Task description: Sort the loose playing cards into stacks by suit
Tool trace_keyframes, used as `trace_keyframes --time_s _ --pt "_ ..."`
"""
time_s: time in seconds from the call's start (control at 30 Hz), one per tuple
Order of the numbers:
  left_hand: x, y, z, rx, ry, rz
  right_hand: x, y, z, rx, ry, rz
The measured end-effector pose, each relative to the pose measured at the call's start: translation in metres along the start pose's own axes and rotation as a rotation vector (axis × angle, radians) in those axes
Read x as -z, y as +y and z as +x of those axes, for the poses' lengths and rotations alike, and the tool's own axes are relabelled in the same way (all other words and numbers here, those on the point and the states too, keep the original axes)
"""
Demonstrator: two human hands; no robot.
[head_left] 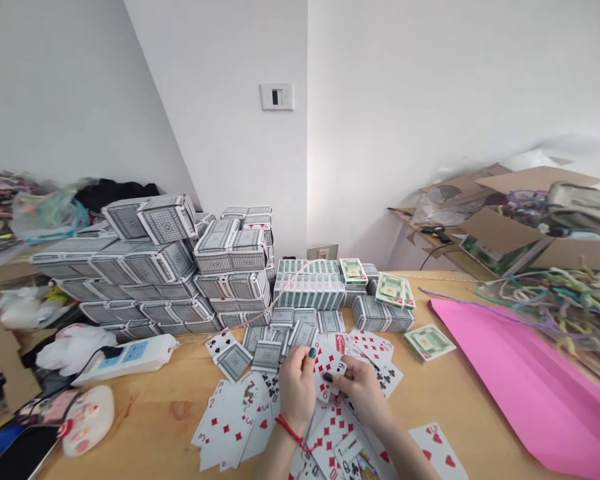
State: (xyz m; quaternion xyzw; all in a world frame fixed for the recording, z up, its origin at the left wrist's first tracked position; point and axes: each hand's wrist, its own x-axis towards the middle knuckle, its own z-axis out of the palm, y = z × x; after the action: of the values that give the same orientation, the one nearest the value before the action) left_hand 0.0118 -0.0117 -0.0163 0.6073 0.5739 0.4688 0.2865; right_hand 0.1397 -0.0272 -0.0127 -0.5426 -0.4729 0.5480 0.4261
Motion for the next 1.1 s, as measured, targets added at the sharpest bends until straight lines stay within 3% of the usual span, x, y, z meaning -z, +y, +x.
trace_keyframes --time_s 0.13,0.33,0.47,0.8,0.93,1.1 --pt "0.001 0.002 0.002 -0.039 -0.024 0.067 -0.002 0.003 0.000 -0.009 -0.028 0.047" --pt "0.004 0.004 0.004 -0.055 -0.133 -0.002 0.001 0.005 0.002 -0.046 -0.013 0.089" --pt "0.003 0.005 0.002 -0.046 -0.147 -0.039 0.004 0.004 0.002 -0.071 -0.011 0.091" --pt "0.003 0.000 0.002 0.063 0.022 -0.010 0.001 0.002 0.002 -0.020 -0.084 0.047" --pt "0.003 -0.001 0.002 0.020 0.061 0.064 0.005 -0.004 -0.001 0.005 -0.125 0.026" --pt "0.000 -0.002 -0.002 -0.090 0.071 0.158 0.006 -0.006 0.000 -0.035 -0.086 -0.029"
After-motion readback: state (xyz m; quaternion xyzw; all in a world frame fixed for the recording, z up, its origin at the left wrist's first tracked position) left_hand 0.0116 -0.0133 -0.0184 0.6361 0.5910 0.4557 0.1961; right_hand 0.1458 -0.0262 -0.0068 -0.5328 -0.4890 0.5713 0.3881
